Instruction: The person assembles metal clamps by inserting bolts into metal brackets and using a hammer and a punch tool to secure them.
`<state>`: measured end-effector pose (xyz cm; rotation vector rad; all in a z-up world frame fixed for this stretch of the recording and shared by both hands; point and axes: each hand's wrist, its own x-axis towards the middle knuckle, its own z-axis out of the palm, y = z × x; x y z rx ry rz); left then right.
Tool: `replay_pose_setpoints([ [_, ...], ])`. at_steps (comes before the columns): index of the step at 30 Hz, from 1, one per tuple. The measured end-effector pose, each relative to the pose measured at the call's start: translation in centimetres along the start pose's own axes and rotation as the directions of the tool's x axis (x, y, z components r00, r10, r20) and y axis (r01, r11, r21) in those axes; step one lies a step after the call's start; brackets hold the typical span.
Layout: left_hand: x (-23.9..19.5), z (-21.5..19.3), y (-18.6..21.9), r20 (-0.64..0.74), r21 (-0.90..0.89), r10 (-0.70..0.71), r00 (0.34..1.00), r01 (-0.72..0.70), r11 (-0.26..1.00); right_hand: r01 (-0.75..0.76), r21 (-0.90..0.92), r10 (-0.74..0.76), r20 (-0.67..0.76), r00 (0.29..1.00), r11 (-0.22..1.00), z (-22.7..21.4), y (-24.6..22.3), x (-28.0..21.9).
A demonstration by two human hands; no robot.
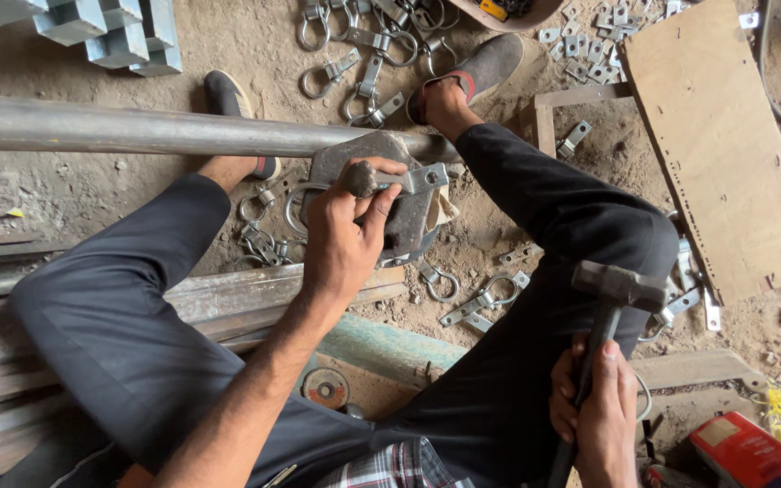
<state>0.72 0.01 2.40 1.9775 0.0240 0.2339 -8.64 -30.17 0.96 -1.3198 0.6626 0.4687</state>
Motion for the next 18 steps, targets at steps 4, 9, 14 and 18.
replay_pose_setpoints([
  [4, 0.4, 0.1, -0.1, -0.001, 0.063, 0.01, 1.0, -0.01, 0.998, -0.007, 0.023, 0.007, 0.002, 1.0, 1.0, 0.0, 0.0, 0.0],
  [9, 0.8, 0.2, -0.4, 0.014, 0.108, 0.017, 1.0, -0.018, 0.994, 0.003, -0.009, -0.003, -0.01, 1.0, 1.0, 0.2, -0.2, -0.1],
  [14, 0.8, 0.2, -0.6, 0.032, 0.17, -0.002, 0.999, -0.004, 0.985, 0.006, -0.037, -0.007, -0.022, 1.0, 0.999, 0.4, -0.4, -0.2],
  [18, 1.1, 0.4, -1.6, 0.043, 0.181, 0.057, 0.997, -0.064, 0.981, 0.014, -0.045, -0.015, -0.026, 1.0, 0.999, 0.4, -0.3, -0.2],
])
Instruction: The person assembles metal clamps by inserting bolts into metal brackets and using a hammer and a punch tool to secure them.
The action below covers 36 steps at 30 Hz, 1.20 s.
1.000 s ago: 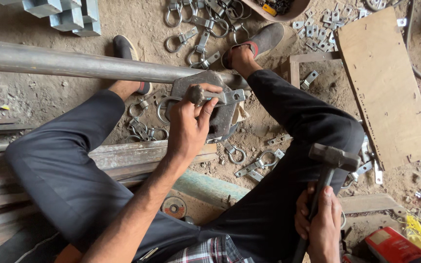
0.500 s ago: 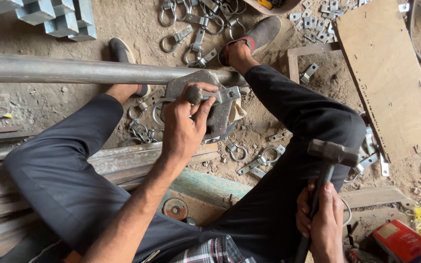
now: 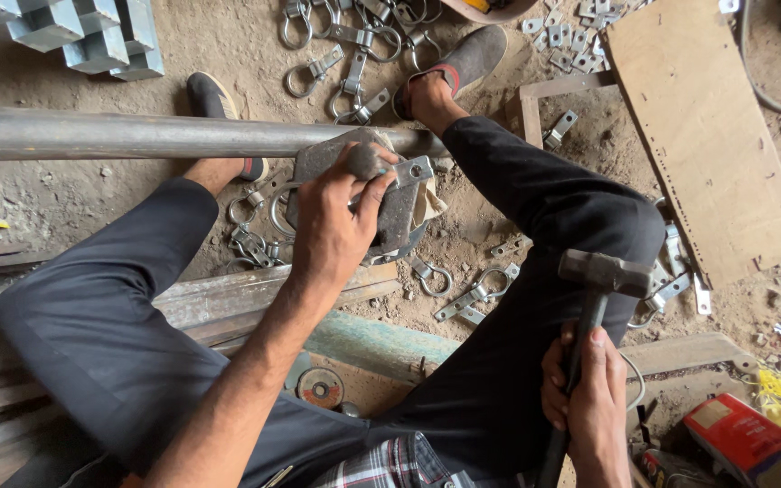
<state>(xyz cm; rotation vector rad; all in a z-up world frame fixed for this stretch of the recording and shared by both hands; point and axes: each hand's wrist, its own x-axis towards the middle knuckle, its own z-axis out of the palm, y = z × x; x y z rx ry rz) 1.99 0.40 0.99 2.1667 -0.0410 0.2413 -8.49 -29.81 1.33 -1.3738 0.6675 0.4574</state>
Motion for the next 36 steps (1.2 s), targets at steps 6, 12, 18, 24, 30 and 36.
replay_pose_setpoints([
  [6, 0.6, 0.5, -0.7, -0.016, 0.047, 0.075, 0.997, -0.075, 0.996, 0.022, -0.011, -0.021, 0.01, 1.0, 1.0, 0.0, 0.3, 0.2],
  [12, 0.6, 0.6, -1.0, -0.056, -0.046, 0.089, 0.994, -0.092, 0.995, 0.082, -0.136, -0.082, 0.004, 0.997, 0.987, 0.5, 0.5, 0.1],
  [18, 0.7, 0.5, -1.7, -0.081, -0.138, 0.129, 0.988, -0.14, 0.981, 0.095, -0.231, -0.102, -0.019, 0.995, 0.968, 1.0, 0.7, -0.1],
  [24, -1.3, 0.0, -1.2, -0.135, -0.223, -0.104, 0.985, 0.072, 0.972, 0.069, -0.153, -0.074, -0.028, 0.997, 0.986, 0.5, 1.2, -0.3],
  [30, -2.0, -1.2, 1.3, -0.104, -0.18, -0.145, 0.984, 0.125, 0.976, 0.005, -0.11, -0.01, -0.039, 0.999, 0.994, 0.5, 0.2, -0.1],
  [36, -1.8, -1.0, 2.0, -0.075, -0.303, -0.213, 0.974, 0.181, 0.936, -0.133, -0.05, 0.129, -0.085, 0.988, 0.99, -0.8, 1.3, 0.9],
])
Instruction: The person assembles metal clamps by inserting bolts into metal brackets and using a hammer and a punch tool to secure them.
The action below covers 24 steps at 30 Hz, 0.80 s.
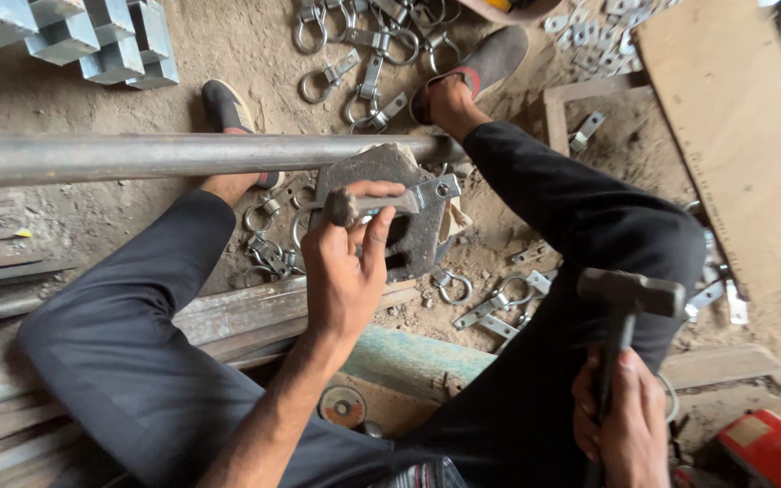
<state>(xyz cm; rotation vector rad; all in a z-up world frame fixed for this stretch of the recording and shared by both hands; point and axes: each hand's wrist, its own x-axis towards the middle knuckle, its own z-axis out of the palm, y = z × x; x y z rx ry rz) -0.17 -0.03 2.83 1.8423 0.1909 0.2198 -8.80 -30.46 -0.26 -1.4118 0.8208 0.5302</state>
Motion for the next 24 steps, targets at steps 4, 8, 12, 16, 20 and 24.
replay_pose_setpoints([
  [4, -0.5, 0.4, -0.1, 0.001, 0.05, 0.01, 1.0, -0.01, 0.999, -0.145, 0.263, 0.061, 0.304, 0.951, 0.954, -2.8, 2.1, 3.1],
  [8, -1.2, 0.9, 0.2, -0.016, 0.088, 0.053, 0.998, -0.051, 0.995, 0.003, 0.109, -0.015, 0.105, 0.994, 0.994, -5.1, 5.9, 1.7],
  [12, -1.0, 1.3, 0.1, -0.022, 0.091, 0.016, 1.0, -0.014, 0.996, -0.154, 0.265, 0.076, 0.283, 0.956, 0.952, -7.9, 8.2, 4.3],
  [16, -0.5, 1.4, -0.2, -0.015, 0.092, 0.041, 0.999, -0.039, 0.995, -0.28, 0.503, -0.084, 0.586, 0.806, 0.818, -9.7, 10.4, 5.8],
  [20, -0.5, 1.2, 0.0, -0.005, 0.134, 0.039, 0.999, -0.038, 0.99, -0.294, 0.494, -0.044, 0.564, 0.825, 0.818, -10.3, 11.2, 5.7],
  [24, -0.4, 1.2, -0.2, -0.001, 0.103, 0.028, 1.0, -0.028, 0.994, -0.385, 0.509, -0.091, 0.685, 0.723, 0.77, -10.2, 10.7, 6.3],
])
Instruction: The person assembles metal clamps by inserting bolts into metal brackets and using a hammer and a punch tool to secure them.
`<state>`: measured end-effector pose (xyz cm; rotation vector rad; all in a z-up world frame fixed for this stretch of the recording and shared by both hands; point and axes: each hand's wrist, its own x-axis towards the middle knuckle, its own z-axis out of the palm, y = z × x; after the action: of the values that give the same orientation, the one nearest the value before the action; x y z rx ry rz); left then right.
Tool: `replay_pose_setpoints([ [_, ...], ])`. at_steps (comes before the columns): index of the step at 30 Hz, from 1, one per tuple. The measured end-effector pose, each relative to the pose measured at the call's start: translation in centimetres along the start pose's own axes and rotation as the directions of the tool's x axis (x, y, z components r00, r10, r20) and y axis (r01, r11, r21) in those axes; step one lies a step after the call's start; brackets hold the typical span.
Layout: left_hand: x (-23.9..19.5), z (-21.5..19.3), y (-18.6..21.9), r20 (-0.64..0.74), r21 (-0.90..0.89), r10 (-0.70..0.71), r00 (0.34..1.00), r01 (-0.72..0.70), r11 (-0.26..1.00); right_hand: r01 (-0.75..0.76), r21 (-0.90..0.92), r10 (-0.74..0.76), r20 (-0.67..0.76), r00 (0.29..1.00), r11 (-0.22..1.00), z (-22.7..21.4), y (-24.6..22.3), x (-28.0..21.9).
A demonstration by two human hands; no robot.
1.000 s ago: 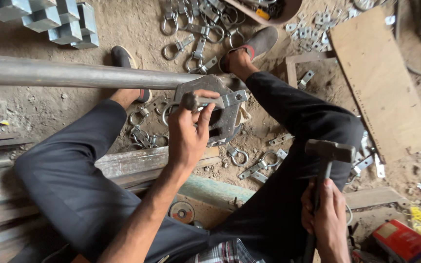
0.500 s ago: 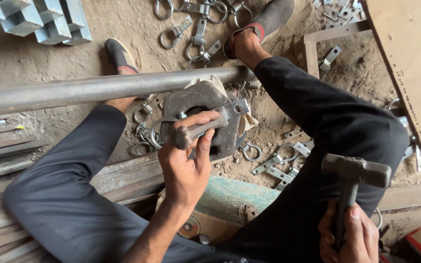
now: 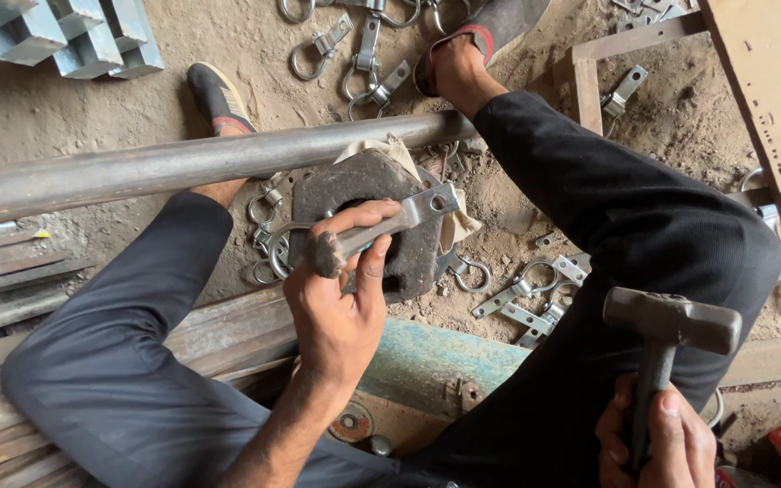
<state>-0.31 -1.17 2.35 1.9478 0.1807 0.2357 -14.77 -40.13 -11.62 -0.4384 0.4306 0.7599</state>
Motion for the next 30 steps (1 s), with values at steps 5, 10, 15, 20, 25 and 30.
replay_pose_setpoints([
  [5, -0.2, -0.2, 0.0, 0.008, -0.005, -0.01, 1.0, 0.01, 1.0, 0.064, 0.01, -0.063, -0.085, 0.994, 0.998, 1.3, 0.5, -0.3],
  [10, -0.2, -0.5, 0.0, -0.009, -0.009, -0.029, 1.0, 0.029, 1.0, 0.057, -0.014, -0.058, -0.068, 0.996, 0.998, 1.8, 0.3, -0.1],
  [15, -0.2, -0.8, 0.0, -0.026, -0.028, -0.058, 0.998, 0.057, 0.998, 0.076, 0.04, -0.074, -0.059, 0.996, 0.996, 1.5, 0.8, -0.3],
  [20, -0.3, -0.7, 0.2, -0.016, -0.06, -0.062, 0.998, 0.061, 0.996, 0.04, 0.047, -0.039, -0.028, 0.999, 0.998, -0.4, 0.9, -0.1],
  [25, -0.2, -0.6, 0.1, 0.003, -0.075, -0.044, 0.999, 0.044, 0.996, -0.017, 0.047, 0.02, -0.062, 0.998, 0.999, -1.4, 1.0, 0.1],
  [30, -0.1, -0.4, 0.0, 0.007, -0.064, -0.06, 0.998, 0.06, 0.996, 0.05, 0.021, -0.05, -0.002, 0.999, 0.999, 0.4, 0.8, 0.1],
])
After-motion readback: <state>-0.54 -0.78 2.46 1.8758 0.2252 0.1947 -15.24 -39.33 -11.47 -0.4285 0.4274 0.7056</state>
